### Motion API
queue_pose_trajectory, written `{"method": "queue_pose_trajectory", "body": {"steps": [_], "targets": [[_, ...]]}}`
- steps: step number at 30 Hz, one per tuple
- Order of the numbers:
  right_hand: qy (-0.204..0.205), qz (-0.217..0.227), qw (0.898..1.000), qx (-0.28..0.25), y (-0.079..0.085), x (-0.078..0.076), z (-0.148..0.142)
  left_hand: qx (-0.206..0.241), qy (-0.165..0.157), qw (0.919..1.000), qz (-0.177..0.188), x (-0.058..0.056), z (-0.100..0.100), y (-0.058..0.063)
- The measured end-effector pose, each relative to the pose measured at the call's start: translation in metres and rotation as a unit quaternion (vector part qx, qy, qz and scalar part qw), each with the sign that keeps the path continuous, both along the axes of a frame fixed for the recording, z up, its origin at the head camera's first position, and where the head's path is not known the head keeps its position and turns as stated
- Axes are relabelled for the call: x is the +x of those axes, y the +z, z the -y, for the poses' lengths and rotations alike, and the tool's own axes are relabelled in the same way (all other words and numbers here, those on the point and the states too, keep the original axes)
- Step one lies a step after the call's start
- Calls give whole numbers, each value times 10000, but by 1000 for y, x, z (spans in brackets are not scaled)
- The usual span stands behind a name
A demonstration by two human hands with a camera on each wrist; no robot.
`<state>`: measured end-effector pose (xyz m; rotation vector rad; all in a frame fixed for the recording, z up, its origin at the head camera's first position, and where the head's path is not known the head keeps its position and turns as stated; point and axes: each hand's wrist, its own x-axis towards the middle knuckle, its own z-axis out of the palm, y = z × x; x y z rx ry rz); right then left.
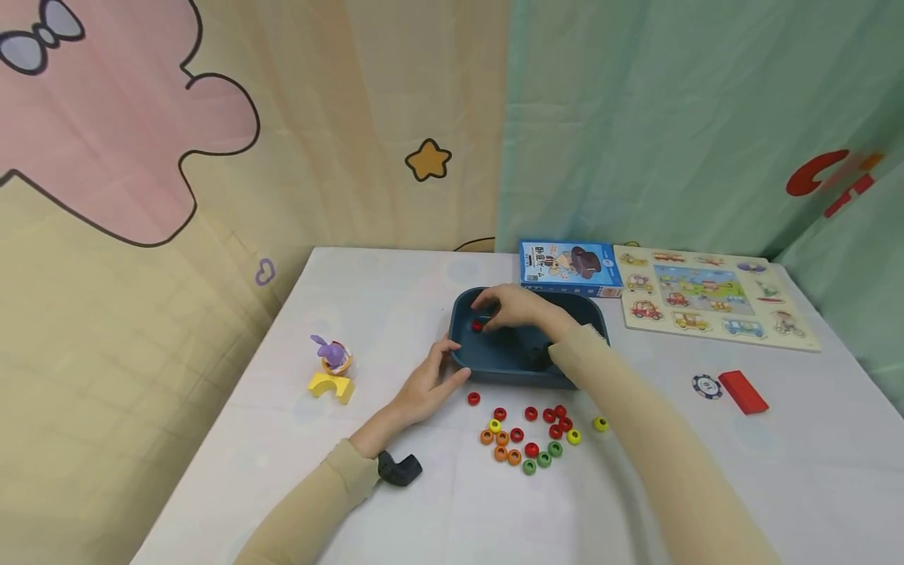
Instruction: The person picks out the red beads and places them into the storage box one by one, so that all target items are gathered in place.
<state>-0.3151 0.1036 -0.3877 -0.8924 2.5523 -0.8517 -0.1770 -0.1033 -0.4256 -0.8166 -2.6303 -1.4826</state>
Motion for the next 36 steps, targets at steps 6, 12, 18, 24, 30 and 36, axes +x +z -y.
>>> {"method": "queue_pose_trajectory", "body": {"steps": [6,12,18,24,30,36], "targets": [[-16,-285,9955,-907,44,42,-37,96,104,9999,-87,-4,-1,-10],[412,-578,9825,-1725,52,107,-75,40,126,9995,-300,-20,3,-37],[441,-316,9829,-1760,14,156,-101,83,85,9989,-457,-21,5,-39],[-29,-259,9857,-1664,-28,175,-111,16,209,9989,-419,-17,5,-38],[-561,-643,9844,-1541,-40,176,-111,13,247,9984,-511,-16,4,-39],[-746,-591,9838,-1519,-49,173,-112,38,198,9984,-519,-16,3,-40]]}}
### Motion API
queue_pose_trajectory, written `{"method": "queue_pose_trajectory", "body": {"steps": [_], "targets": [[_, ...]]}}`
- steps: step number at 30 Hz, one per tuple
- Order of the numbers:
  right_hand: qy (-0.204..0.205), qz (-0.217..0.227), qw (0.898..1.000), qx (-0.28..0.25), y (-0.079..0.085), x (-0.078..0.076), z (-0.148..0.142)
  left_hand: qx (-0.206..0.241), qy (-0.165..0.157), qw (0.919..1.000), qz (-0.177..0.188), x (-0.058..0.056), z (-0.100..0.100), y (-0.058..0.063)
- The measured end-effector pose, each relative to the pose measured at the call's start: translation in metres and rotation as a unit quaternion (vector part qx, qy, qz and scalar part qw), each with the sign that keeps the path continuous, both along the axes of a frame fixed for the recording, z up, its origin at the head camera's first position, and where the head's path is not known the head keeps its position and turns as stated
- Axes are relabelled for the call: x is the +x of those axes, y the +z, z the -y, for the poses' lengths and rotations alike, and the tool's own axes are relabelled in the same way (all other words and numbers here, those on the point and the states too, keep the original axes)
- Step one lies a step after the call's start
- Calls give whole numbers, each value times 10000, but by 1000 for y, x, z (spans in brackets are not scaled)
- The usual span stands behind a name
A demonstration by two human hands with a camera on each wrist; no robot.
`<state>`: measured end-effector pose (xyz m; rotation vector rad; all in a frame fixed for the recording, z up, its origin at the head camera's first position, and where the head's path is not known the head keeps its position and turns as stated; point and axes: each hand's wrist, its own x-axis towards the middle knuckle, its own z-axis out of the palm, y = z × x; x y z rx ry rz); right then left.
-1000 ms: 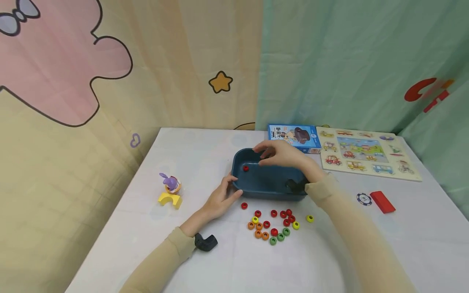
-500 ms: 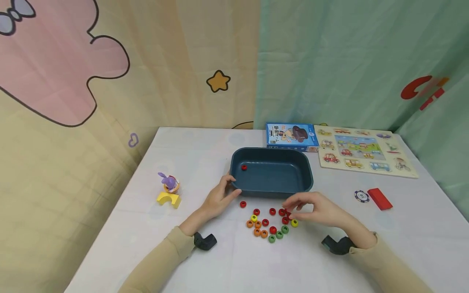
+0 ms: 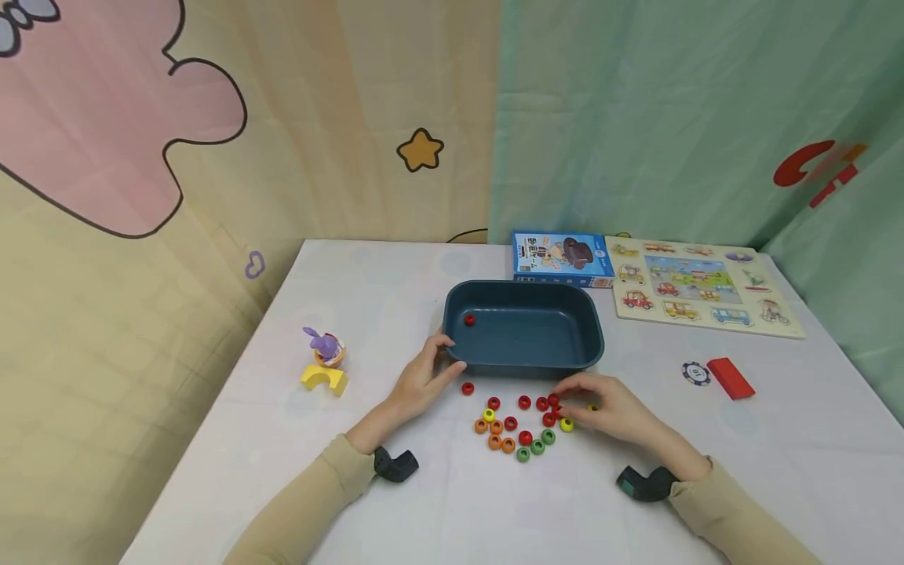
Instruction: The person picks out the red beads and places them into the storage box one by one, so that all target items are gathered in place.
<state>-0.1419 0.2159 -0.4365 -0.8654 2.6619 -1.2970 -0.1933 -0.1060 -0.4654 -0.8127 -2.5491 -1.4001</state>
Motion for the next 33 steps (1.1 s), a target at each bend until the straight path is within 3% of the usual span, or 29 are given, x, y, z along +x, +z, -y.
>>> {"method": "queue_pose_trajectory", "body": {"steps": [3,11,21,27,30,33], "targets": [[-72,34,10000,-4,-14,-5,-3,24,9,10000,-39,0,0,0],[-260,18,9996,101,-22,-8,0,93,-28,9999,-34,0,0,1],[-481,303,9981,-240,6,5,13,83,-50,10000,-13,-1,0,0],[-591,-37,9980,-216,-8,0,7,119,-10,9999,16,0,-1,0],[-394,-130,9985,-364,-5,-1,6,195,-14,9998,41,2,-2,4],[62,-216,9988,-438,19,3,11,302,-73,9995,61,10,-4,17]]}}
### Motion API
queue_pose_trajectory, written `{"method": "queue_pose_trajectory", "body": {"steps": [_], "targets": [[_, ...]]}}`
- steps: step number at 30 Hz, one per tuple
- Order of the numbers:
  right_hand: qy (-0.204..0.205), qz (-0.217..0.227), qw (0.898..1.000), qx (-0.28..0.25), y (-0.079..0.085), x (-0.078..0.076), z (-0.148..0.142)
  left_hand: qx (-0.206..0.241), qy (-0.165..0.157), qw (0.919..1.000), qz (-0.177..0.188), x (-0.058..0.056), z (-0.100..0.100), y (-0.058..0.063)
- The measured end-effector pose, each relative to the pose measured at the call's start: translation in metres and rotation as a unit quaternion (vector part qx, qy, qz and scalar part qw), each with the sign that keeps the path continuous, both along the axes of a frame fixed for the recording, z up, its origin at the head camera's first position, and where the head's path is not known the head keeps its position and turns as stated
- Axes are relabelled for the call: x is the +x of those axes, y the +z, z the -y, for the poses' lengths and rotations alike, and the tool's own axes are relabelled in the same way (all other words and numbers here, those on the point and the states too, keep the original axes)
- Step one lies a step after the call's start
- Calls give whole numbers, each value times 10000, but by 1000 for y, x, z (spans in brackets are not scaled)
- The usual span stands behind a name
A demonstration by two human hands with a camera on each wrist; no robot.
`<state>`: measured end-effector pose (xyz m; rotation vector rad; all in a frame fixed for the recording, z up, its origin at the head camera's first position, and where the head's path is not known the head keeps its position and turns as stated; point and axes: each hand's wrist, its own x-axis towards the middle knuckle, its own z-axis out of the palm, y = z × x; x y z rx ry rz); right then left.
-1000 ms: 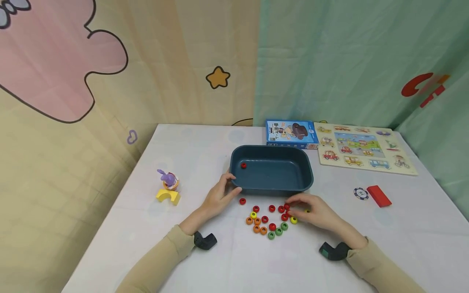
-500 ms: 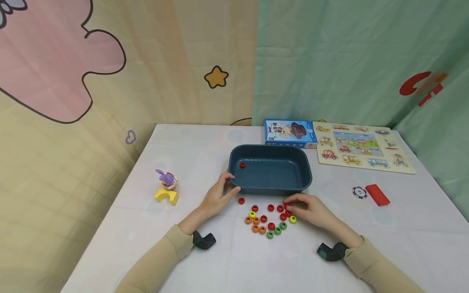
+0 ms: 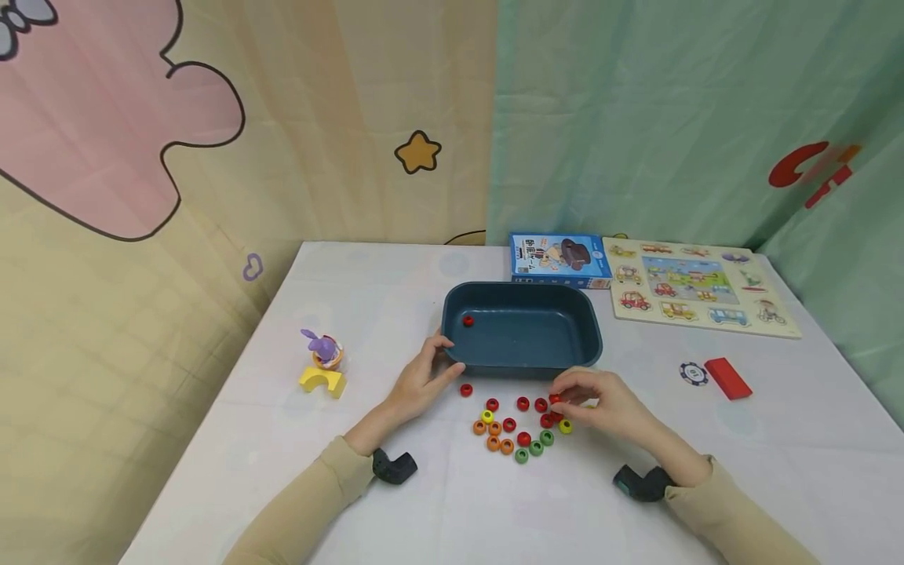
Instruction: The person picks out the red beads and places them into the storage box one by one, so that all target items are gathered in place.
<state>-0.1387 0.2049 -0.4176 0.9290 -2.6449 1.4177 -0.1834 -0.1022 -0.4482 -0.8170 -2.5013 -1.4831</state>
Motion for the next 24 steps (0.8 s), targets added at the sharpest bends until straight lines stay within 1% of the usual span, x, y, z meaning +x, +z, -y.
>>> {"method": "queue_pose_trajectory", "body": {"steps": [2,4,5,7,9,12,13,15,17,19,22,24], "targets": [[325,-158,9993,-65,23,2,6,34,-62,10000,-64,5,-1,8],[579,-329,9977,-96,47,-1,13,0,-88,9999,-99,5,-1,8],[676,-385,9969,-125,56,-6,16,-36,-90,9999,-117,3,0,5],[861,-350,9955,-204,68,-23,23,-117,-81,9999,-61,-1,2,-3],[931,-146,9954,-172,73,-48,30,-146,-72,9999,48,-4,4,-12],[928,504,9942,-190,71,-90,44,-130,-77,9998,162,-4,6,-17],[882,696,9936,-124,70,-103,50,-114,-78,9997,176,-4,6,-18],[828,1031,9912,39,63,-125,60,-101,-73,9997,205,-3,6,-19],[817,1248,9884,295,53,-144,68,-95,-24,9996,278,-3,5,-19],[853,1402,9847,593,43,-158,74,-80,-20,9995,304,-3,5,-17],[873,1584,9785,995,29,-171,79,-36,-82,9996,254,-3,4,-15],[877,1654,9757,1143,23,-176,81,11,-160,9996,216,1,4,-4]]}}
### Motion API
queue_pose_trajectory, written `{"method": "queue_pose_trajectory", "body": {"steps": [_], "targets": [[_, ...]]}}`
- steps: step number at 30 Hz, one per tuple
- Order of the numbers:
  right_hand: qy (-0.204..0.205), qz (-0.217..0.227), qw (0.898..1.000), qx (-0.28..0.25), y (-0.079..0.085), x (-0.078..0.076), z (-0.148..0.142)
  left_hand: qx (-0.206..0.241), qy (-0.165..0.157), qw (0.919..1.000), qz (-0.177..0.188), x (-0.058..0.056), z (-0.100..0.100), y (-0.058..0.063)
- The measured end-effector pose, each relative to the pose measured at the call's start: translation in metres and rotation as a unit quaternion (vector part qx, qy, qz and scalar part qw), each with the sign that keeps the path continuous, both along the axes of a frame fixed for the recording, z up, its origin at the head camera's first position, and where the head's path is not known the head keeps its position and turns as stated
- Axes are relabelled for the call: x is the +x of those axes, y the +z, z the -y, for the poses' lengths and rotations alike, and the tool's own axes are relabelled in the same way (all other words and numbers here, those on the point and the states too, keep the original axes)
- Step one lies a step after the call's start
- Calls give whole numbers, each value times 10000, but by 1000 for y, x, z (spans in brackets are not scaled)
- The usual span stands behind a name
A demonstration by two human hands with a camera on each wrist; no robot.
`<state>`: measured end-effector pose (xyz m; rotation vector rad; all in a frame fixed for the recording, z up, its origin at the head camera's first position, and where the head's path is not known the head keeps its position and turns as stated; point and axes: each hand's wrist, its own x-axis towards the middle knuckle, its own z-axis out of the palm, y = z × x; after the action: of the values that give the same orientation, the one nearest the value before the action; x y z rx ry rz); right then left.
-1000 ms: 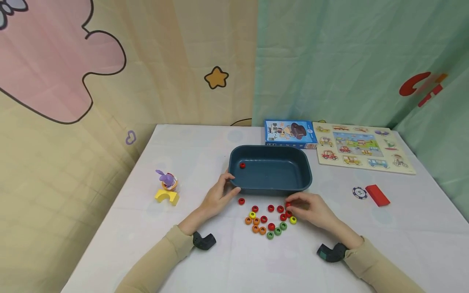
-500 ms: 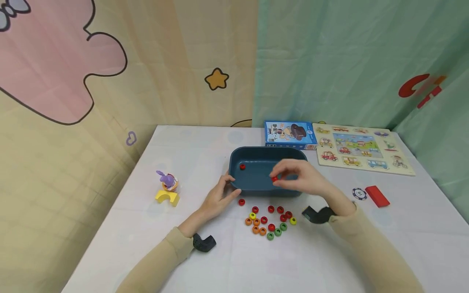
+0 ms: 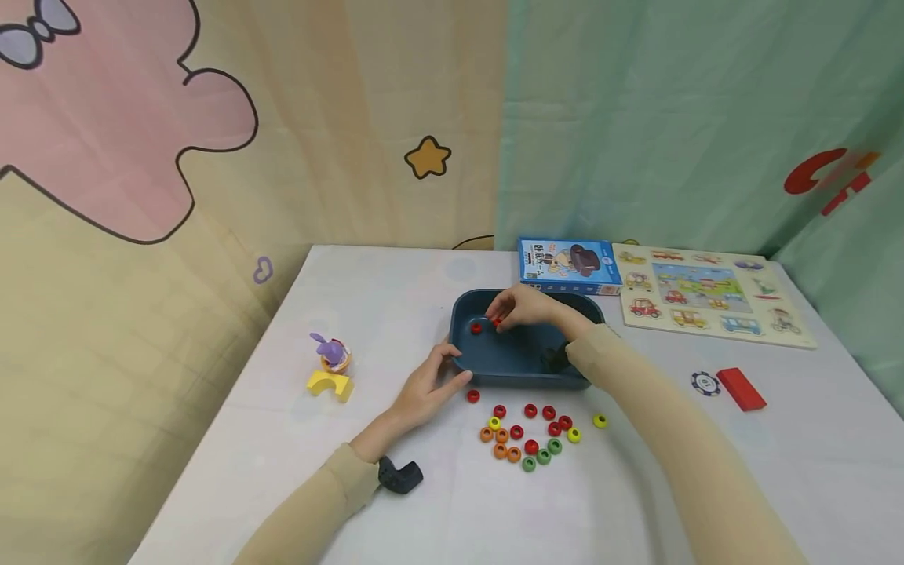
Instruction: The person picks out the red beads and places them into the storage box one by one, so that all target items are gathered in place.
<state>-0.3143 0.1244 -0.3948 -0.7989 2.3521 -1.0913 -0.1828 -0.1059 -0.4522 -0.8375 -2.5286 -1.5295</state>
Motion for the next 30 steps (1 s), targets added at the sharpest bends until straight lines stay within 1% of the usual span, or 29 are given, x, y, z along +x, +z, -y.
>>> {"method": "queue_pose_trajectory", "body": {"steps": [3,5,10,12,13,18,20,23,27,30], "targets": [[-54,-39,9998,187,-5,-1,1,58,-94,9999,-44,6,-2,14],[-114,-186,9993,291,-6,-2,2,60,-105,9999,-9,10,-3,24],[-193,-659,9956,632,-10,-2,5,10,-93,10000,32,10,-4,25],[-183,-770,9943,711,-12,-2,6,18,-108,9999,8,9,-3,23],[-186,-802,9939,732,-12,-2,7,37,-114,9999,-6,8,-3,20],[-244,-881,9926,802,-13,-1,9,-30,-29,9999,-110,-3,0,-2],[-300,-891,9921,826,-13,0,10,-72,2,9999,-109,-6,1,-8],[-350,-910,9916,851,-14,0,10,-35,-15,10000,-79,-7,1,-11],[-305,-854,9928,787,-14,0,10,20,-20,10000,-38,-7,1,-11],[-158,-810,9944,654,-6,2,7,-4,15,10000,-30,-6,1,-10]]}}
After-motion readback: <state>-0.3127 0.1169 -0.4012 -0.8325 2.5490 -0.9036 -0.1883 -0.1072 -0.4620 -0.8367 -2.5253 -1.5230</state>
